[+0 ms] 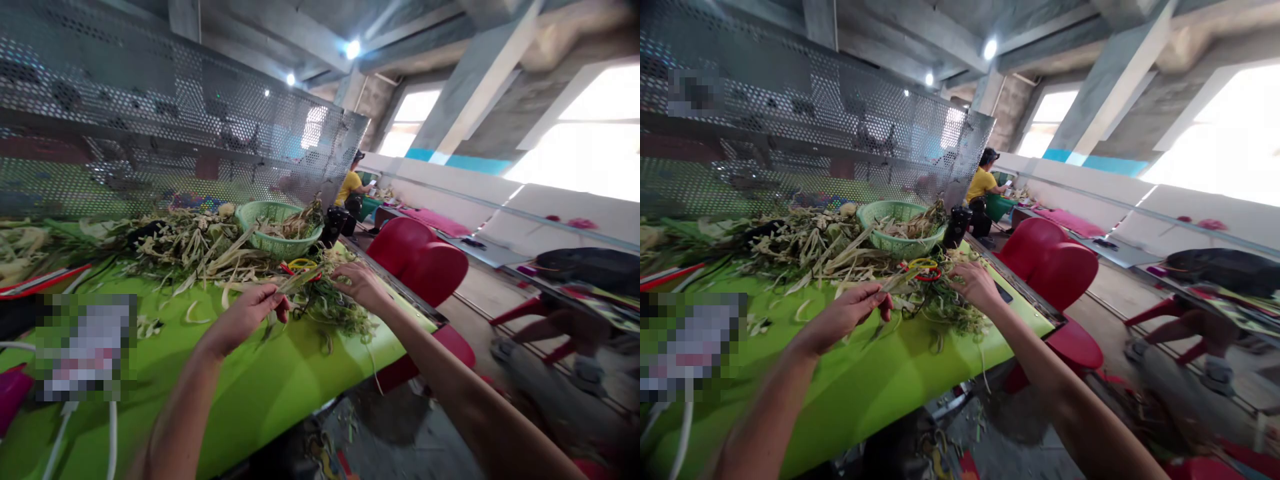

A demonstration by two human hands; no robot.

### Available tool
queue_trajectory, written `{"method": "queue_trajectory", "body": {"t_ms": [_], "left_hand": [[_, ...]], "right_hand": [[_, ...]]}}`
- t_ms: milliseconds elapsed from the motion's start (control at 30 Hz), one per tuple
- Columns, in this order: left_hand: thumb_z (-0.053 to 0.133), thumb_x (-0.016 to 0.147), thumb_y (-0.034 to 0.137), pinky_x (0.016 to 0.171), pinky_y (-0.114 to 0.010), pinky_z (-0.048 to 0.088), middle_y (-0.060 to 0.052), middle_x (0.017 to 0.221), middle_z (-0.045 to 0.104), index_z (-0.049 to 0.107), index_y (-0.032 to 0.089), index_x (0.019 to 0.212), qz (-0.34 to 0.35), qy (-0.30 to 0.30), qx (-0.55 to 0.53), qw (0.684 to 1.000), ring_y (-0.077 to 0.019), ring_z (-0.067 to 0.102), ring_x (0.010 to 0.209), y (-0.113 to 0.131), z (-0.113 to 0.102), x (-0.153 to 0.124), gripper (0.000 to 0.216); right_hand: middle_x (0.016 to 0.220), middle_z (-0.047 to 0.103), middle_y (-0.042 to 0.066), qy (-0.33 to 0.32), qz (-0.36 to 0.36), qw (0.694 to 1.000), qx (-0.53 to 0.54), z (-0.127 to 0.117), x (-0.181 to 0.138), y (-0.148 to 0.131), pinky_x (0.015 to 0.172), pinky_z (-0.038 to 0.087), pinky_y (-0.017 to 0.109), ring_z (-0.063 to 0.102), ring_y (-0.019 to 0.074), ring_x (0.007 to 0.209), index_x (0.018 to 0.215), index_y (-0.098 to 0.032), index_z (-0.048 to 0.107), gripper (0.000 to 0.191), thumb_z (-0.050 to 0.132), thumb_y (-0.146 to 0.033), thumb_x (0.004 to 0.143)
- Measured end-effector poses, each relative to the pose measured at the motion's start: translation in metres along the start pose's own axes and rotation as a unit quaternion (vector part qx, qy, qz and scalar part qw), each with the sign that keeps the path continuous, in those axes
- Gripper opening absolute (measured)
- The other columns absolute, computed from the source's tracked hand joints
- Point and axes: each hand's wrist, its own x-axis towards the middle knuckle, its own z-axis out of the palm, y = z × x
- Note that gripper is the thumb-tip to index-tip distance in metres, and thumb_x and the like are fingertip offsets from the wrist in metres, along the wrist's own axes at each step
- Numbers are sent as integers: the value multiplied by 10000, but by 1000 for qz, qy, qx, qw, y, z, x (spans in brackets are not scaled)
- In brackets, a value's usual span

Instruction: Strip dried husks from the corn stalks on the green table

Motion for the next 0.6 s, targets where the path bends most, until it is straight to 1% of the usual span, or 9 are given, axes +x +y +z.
{"method": "queue_trajectory", "body": {"t_ms": [67, 133, 200, 300, 367, 433, 500, 600], "left_hand": [[558, 832, 407, 472, -204, 283, -77, 733, 671, 684, 177, 768, 7, 9, 22, 1000, -116, 483, 555, -1, -2, 2, 270], [534, 845, 413, 443, -202, 232, -66, 727, 669, 673, 176, 795, -5, 34, 26, 999, -93, 416, 490, -2, -4, 3, 280], [537, 844, 414, 436, -188, 214, -38, 693, 641, 654, 176, 809, -24, 73, 11, 997, -78, 381, 474, -1, -6, 3, 268], [571, 822, 425, 442, -154, 234, 11, 621, 550, 612, 177, 791, -46, 134, -35, 989, -67, 397, 500, 0, -8, 3, 253], [586, 813, 425, 436, -138, 235, 31, 601, 490, 592, 172, 782, -41, 160, -60, 984, -56, 384, 501, 0, -10, 3, 256], [596, 809, 418, 424, -129, 225, 39, 600, 456, 583, 164, 779, -31, 164, -78, 983, -45, 353, 489, -2, -11, 4, 256], [601, 807, 412, 416, -123, 224, 40, 603, 448, 580, 159, 782, -25, 157, -91, 983, -39, 340, 483, -4, -12, 4, 256], [605, 807, 420, 408, -117, 223, 39, 597, 448, 576, 156, 783, -26, 152, -102, 983, -34, 340, 477, -7, -14, 5, 266]], "right_hand": [[1038, 694, 43, -2, 3, 999, -32, 0, -2, -5, 895, 391, 369, 583, 227, 973, 930, -248, 705, 155, 631, -312, 809], [1024, 697, 37, -17, 9, 999, -49, -2, -3, -9, 888, 392, 357, 583, 224, 972, 893, -241, 705, 124, 622, -268, 805], [986, 702, 35, -35, 10, 998, -60, -6, -5, -12, 877, 392, 345, 584, 222, 961, 829, -230, 704, 93, 620, -253, 797], [919, 699, 47, -64, 20, 995, -77, -15, -13, -17, 842, 397, 327, 583, 221, 933, 771, -215, 696, 136, 607, -309, 814], [886, 692, 54, -102, 37, 990, -85, -21, -21, -19, 796, 406, 314, 584, 219, 900, 773, -215, 700, 179, 609, -364, 815], [858, 685, 54, -142, 52, 985, -81, -25, -27, -18, 754, 411, 304, 583, 217, 865, 772, -219, 705, 175, 635, -380, 787], [843, 681, 49, -167, 56, 982, -63, -28, -31, -15, 745, 410, 300, 582, 210, 840, 753, -217, 705, 124, 658, -332, 751], [772, 659, 38, -168, 77, 983, -8, -31, -33, -11, 684, 410, 282, 570, 181, 748, 721, -194, 684, 98, 632, -276, 734]]}}
